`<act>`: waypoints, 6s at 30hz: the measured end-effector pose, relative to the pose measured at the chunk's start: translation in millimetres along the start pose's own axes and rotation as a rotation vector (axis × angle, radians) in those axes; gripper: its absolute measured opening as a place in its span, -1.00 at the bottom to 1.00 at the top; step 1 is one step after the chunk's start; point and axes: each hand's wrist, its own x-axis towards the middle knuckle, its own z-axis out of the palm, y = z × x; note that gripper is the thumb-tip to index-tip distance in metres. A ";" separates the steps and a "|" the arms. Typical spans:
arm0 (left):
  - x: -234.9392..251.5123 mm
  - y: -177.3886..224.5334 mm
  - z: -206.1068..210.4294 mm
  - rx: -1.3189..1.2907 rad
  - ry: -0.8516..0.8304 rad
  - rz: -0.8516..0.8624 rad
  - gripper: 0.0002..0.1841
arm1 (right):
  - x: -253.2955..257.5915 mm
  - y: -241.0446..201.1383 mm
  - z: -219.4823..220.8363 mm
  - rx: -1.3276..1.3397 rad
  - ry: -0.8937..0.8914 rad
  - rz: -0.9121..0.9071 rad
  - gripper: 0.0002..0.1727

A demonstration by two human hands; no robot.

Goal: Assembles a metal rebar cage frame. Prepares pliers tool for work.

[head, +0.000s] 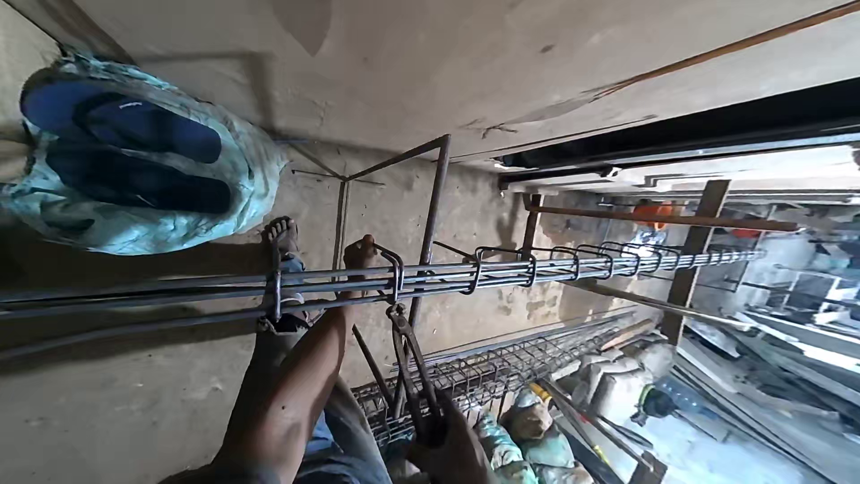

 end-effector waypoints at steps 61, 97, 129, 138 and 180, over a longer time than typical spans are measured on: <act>-362.3 105.0 -165.6 0.184 -0.004 0.535 -0.82 | 101.1 95.5 -17.3 -0.258 0.034 -0.786 -0.60; -339.7 130.9 -103.3 1.144 -0.481 0.595 -0.73 | -38.2 9.2 -12.5 -0.717 0.723 -1.141 -0.39; -206.2 170.0 -175.8 1.048 -1.056 0.357 -0.80 | 35.3 -11.6 -47.1 -0.692 0.295 -1.484 -0.67; -183.6 188.6 -169.9 0.914 -0.951 0.251 -0.64 | 50.6 -17.1 -45.1 -0.562 0.405 -1.315 -0.73; -99.8 173.1 -59.1 0.893 -0.222 -0.116 -0.22 | 64.5 -123.4 51.0 -0.478 0.236 -0.111 -0.64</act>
